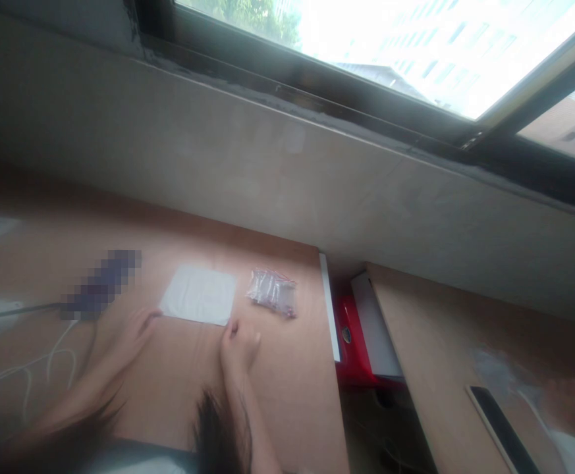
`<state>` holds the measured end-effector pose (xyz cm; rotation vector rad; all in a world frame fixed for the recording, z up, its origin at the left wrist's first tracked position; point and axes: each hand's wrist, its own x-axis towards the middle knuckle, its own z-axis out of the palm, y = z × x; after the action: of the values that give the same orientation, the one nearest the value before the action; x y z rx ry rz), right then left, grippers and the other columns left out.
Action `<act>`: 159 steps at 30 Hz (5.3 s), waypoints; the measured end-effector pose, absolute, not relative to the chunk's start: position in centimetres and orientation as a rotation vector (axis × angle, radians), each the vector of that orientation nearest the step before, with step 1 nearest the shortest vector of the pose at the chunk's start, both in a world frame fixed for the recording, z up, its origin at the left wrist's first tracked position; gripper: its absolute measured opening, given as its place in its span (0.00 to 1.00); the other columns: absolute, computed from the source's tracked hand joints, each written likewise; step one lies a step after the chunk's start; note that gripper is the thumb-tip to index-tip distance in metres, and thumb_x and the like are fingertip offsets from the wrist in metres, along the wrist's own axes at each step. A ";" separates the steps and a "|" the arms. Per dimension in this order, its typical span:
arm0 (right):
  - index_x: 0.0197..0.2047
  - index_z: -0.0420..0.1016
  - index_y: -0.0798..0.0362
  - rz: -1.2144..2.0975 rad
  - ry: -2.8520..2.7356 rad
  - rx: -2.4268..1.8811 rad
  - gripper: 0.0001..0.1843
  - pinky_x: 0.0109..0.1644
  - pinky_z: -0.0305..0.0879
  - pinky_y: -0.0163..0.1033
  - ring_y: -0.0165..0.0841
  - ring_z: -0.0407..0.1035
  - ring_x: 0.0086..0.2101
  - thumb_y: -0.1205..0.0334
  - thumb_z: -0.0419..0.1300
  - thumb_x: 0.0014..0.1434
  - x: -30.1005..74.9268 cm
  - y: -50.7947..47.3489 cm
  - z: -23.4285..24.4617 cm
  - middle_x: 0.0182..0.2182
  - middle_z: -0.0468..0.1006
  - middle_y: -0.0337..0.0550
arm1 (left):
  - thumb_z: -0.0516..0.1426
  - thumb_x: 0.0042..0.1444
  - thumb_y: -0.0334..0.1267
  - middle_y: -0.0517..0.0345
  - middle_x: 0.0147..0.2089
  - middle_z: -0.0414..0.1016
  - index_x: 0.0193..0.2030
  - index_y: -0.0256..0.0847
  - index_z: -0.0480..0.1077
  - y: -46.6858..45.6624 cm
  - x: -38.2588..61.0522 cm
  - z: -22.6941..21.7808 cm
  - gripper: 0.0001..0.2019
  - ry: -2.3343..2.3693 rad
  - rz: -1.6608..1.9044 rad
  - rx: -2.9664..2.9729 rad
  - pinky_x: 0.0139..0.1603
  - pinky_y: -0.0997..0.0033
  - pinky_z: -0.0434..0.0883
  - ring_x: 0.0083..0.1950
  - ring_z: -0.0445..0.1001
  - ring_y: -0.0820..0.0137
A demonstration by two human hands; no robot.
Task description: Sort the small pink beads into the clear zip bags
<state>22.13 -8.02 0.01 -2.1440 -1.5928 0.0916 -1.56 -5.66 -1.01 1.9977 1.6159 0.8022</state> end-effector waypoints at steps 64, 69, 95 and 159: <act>0.27 0.69 0.55 1.430 -1.153 -1.435 0.11 0.28 0.60 0.36 0.31 0.65 0.24 0.56 0.56 0.44 18.7 -5.0 4.9 0.21 0.71 0.40 | 0.51 0.51 0.41 0.62 0.26 0.66 0.28 0.38 0.66 -5.5 1.6 7.3 0.09 1.149 0.654 1.466 0.29 0.74 0.66 0.28 0.68 0.73; 0.30 0.66 0.53 0.770 -1.335 -1.640 0.10 0.42 0.56 0.41 0.35 0.61 0.36 0.57 0.57 0.44 18.1 -5.8 6.7 0.31 0.69 0.42 | 0.49 0.52 0.41 0.65 0.23 0.63 0.26 0.39 0.62 -5.2 1.8 8.5 0.09 1.118 0.665 1.437 0.27 0.76 0.65 0.25 0.66 0.75; 0.28 0.67 0.55 1.375 -1.123 -1.404 0.07 0.21 0.55 0.31 0.26 0.59 0.17 0.62 0.51 0.47 16.3 -4.9 6.3 0.17 0.68 0.35 | 0.47 0.53 0.42 0.61 0.32 0.66 0.36 0.40 0.61 -4.6 2.2 9.3 0.09 1.243 0.816 1.492 0.32 0.74 0.65 0.32 0.67 0.72; 0.23 0.69 0.55 1.128 -1.296 -1.593 0.13 0.27 0.53 0.31 0.29 0.61 0.25 0.56 0.51 0.47 17.3 -2.1 -0.7 0.21 0.70 0.36 | 0.51 0.46 0.53 0.70 0.15 0.57 0.24 0.38 0.60 -1.5 1.4 3.3 0.18 1.376 0.807 1.108 0.11 0.82 0.53 0.12 0.55 0.81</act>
<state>17.32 -2.10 -0.67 -1.5926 -1.2963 1.1284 1.44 -1.46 3.33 1.1079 1.3757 0.8072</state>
